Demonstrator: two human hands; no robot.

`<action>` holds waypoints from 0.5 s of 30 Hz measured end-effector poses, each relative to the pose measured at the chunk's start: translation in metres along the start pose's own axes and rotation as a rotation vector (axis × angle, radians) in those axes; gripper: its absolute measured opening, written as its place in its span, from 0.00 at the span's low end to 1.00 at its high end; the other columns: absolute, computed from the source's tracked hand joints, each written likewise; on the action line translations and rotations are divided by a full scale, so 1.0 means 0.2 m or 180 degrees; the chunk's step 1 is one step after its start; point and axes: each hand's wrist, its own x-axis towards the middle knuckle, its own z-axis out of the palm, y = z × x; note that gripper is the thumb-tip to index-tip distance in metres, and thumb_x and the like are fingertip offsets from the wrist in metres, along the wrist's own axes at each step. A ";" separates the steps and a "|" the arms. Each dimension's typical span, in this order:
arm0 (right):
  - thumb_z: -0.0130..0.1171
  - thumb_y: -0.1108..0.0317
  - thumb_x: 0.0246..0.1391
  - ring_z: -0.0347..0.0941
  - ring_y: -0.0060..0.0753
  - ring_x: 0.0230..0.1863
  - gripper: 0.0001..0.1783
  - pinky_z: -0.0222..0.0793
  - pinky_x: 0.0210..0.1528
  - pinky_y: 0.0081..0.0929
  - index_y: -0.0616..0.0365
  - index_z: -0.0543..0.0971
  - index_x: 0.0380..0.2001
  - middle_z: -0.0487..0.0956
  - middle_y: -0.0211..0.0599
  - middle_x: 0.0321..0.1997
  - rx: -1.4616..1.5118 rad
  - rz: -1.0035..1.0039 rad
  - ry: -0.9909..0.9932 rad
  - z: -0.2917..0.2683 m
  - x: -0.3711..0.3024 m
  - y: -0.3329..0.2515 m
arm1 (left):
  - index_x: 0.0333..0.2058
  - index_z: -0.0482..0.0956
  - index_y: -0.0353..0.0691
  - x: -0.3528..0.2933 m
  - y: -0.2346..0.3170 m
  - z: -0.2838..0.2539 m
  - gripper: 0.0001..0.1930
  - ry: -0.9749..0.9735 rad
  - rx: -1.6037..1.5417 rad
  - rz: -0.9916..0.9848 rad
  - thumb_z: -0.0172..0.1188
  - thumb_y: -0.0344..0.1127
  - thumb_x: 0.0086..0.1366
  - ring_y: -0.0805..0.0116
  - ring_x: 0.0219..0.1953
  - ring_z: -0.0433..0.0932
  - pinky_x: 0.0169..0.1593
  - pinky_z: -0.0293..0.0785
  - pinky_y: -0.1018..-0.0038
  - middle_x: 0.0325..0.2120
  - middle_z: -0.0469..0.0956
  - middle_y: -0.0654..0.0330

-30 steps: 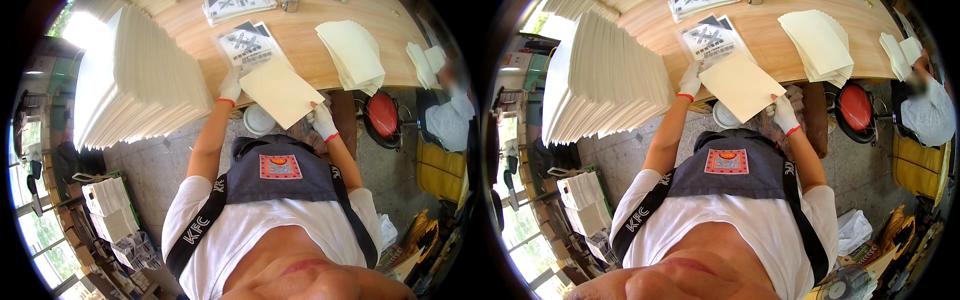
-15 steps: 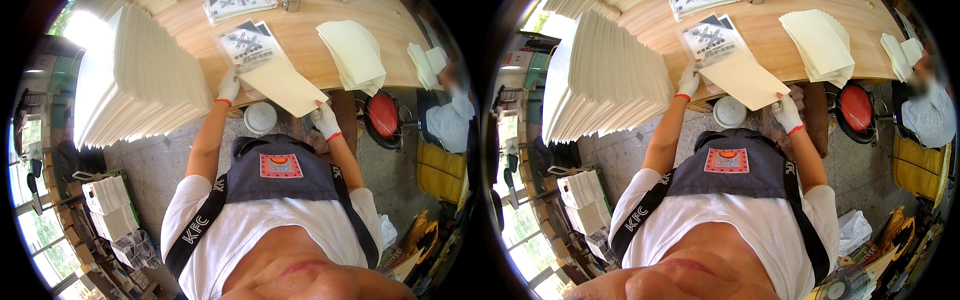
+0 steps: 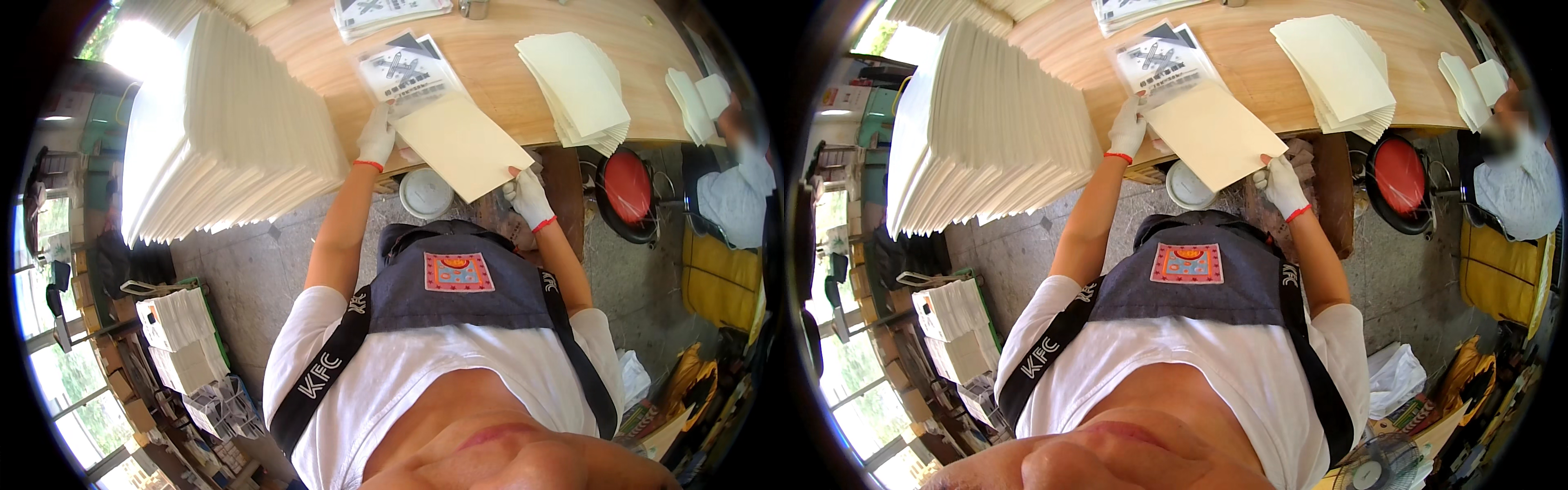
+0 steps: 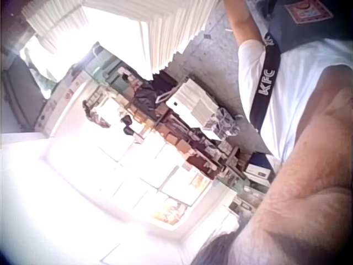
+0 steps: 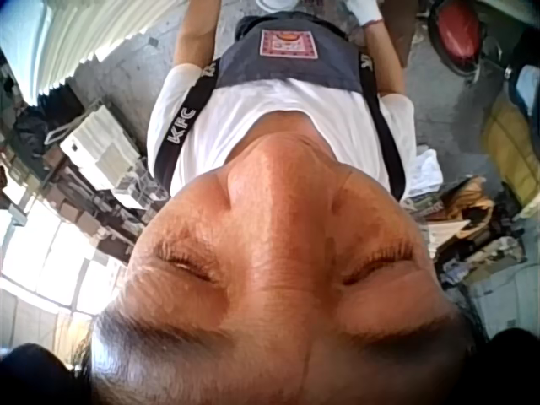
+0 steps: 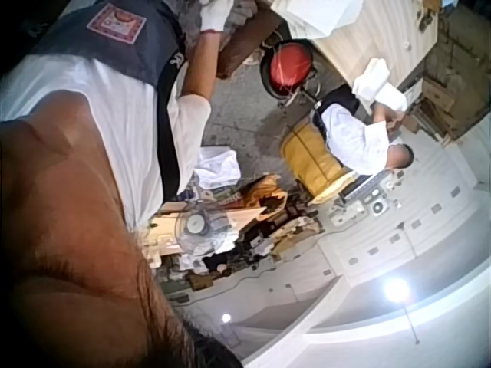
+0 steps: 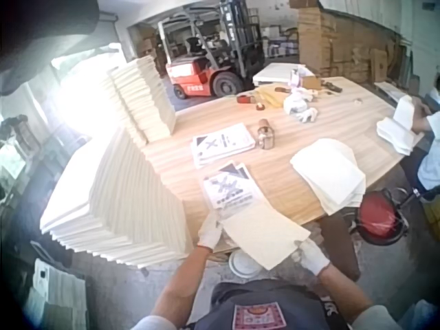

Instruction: The person repeatedly picks up a single sheet of paper from a large stack on the left, places it on a small circular object on the table, and then moves it to a growing stack on the right. This process is repeated continuously.

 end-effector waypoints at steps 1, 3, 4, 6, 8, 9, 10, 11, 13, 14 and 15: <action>0.44 0.71 0.55 0.58 0.18 0.14 0.06 0.50 0.13 0.14 0.53 0.66 0.38 0.69 0.29 0.25 0.0045 0.0018 -0.0002 0.00 0.00 0.00 | 0.47 0.68 0.47 -0.01 0.02 -0.01 0.22 -0.0021 -0.0006 0.0015 0.45 0.21 0.52 0.62 0.36 0.73 0.42 0.68 0.73 0.42 0.73 0.60; 0.44 0.72 0.55 0.58 0.17 0.14 0.07 0.50 0.12 0.13 0.52 0.66 0.38 0.68 0.29 0.24 0.0126 0.0057 -0.0014 0.00 -0.01 -0.01 | 0.46 0.68 0.45 -0.05 0.09 -0.03 0.22 -0.0052 -0.0018 0.0040 0.46 0.21 0.51 0.63 0.34 0.72 0.41 0.68 0.73 0.41 0.73 0.62; 0.44 0.72 0.55 0.57 0.17 0.14 0.07 0.49 0.12 0.12 0.52 0.66 0.38 0.68 0.29 0.25 0.0326 0.0155 -0.0038 -0.01 -0.01 0.00 | 0.45 0.68 0.44 -0.07 0.07 -0.01 0.21 0.0013 -0.0054 0.0138 0.46 0.20 0.51 0.63 0.33 0.73 0.39 0.69 0.72 0.40 0.73 0.60; 0.45 0.72 0.55 0.57 0.16 0.14 0.07 0.48 0.11 0.10 0.52 0.66 0.38 0.68 0.29 0.25 0.0715 0.0354 -0.0098 -0.03 0.01 0.04 | 0.44 0.68 0.42 -0.13 0.00 0.07 0.19 0.0158 -0.0125 0.0327 0.46 0.20 0.52 0.63 0.31 0.73 0.36 0.69 0.71 0.38 0.72 0.57; 0.45 0.72 0.54 0.56 0.15 0.14 0.07 0.47 0.11 0.09 0.52 0.66 0.38 0.68 0.28 0.25 0.0784 0.0438 -0.0072 0.03 -0.02 0.02 | 0.45 0.67 0.41 -0.21 -0.02 0.17 0.19 0.1230 -0.0554 0.0610 0.48 0.20 0.53 0.63 0.29 0.73 0.34 0.70 0.71 0.38 0.72 0.54; 0.45 0.72 0.54 0.56 0.14 0.14 0.07 0.46 0.11 0.09 0.52 0.67 0.38 0.67 0.28 0.25 0.0829 0.0472 -0.0040 0.05 -0.05 0.02 | 0.46 0.67 0.40 -0.23 0.02 0.22 0.19 0.1555 -0.1086 0.0375 0.48 0.21 0.53 0.62 0.31 0.74 0.34 0.70 0.70 0.39 0.71 0.52; 0.45 0.72 0.55 0.56 0.14 0.14 0.07 0.47 0.11 0.09 0.52 0.67 0.38 0.67 0.28 0.25 0.0811 0.0450 -0.0100 0.05 -0.06 0.02 | 0.47 0.66 0.40 -0.26 0.07 0.26 0.19 0.1926 -0.1635 0.0192 0.49 0.21 0.54 0.61 0.32 0.74 0.34 0.71 0.69 0.39 0.71 0.51; 0.45 0.71 0.55 0.56 0.15 0.14 0.07 0.49 0.11 0.09 0.52 0.67 0.38 0.67 0.27 0.25 0.0793 0.0427 -0.0159 0.06 -0.07 0.02 | 0.48 0.65 0.39 -0.27 0.13 0.30 0.20 0.2076 -0.2486 -0.0392 0.50 0.21 0.54 0.59 0.35 0.74 0.36 0.71 0.67 0.40 0.70 0.49; 0.46 0.71 0.55 0.57 0.15 0.14 0.07 0.51 0.12 0.09 0.53 0.67 0.39 0.68 0.28 0.25 0.0663 0.0324 -0.0268 0.08 -0.11 0.02 | 0.53 0.62 0.38 -0.27 0.24 0.34 0.26 0.1994 -0.4119 -0.1466 0.53 0.21 0.54 0.65 0.40 0.73 0.37 0.73 0.74 0.47 0.68 0.51; 0.46 0.70 0.56 0.58 0.15 0.14 0.07 0.52 0.13 0.10 0.53 0.67 0.39 0.68 0.28 0.25 0.0561 0.0232 -0.0317 0.10 -0.12 0.02 | 0.54 0.61 0.38 -0.27 0.18 0.37 0.25 0.1387 -0.5123 -0.1579 0.53 0.25 0.55 0.63 0.42 0.73 0.40 0.72 0.71 0.47 0.68 0.53; 0.46 0.70 0.56 0.60 0.16 0.15 0.07 0.52 0.13 0.10 0.53 0.67 0.39 0.69 0.28 0.25 0.0443 0.0138 -0.0374 0.12 -0.14 0.01 | 0.54 0.60 0.39 -0.28 0.07 0.43 0.25 0.0717 -0.6105 -0.1649 0.53 0.28 0.57 0.61 0.45 0.72 0.43 0.72 0.67 0.46 0.69 0.54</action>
